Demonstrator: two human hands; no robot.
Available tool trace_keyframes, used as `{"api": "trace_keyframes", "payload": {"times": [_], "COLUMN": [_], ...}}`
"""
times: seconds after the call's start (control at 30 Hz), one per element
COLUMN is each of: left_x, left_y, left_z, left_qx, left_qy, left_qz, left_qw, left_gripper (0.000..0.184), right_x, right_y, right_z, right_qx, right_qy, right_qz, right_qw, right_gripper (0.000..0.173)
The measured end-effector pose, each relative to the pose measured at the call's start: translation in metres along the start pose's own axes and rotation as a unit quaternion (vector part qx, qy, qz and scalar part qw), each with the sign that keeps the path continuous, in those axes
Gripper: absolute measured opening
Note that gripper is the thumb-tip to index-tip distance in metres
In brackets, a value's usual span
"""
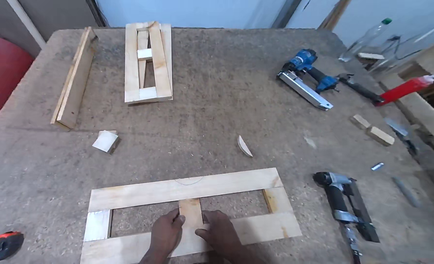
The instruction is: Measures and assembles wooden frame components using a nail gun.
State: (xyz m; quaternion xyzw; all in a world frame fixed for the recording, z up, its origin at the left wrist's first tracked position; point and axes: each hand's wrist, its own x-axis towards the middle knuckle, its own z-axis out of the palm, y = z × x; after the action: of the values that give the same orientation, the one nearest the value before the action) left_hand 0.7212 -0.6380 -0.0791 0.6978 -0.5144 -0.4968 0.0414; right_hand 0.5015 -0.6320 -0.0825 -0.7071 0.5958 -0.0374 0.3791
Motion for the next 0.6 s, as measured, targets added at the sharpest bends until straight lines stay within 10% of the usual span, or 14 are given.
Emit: {"api": "trace_keyframes", "payload": {"times": [0.6], "left_x": [0.008], "left_y": [-0.011], "left_z": [0.009], "left_qx": [-0.011], "left_qy": [0.063], "left_qz": [0.027], "left_qw": [0.998], "left_gripper": [0.042], "right_x": [0.016], "right_y": [0.012], "right_z": [0.003], "right_qx": [0.101], "right_qy": [0.012], "right_qz": [0.020], "right_qw": [0.995], "right_gripper": [0.048]}}
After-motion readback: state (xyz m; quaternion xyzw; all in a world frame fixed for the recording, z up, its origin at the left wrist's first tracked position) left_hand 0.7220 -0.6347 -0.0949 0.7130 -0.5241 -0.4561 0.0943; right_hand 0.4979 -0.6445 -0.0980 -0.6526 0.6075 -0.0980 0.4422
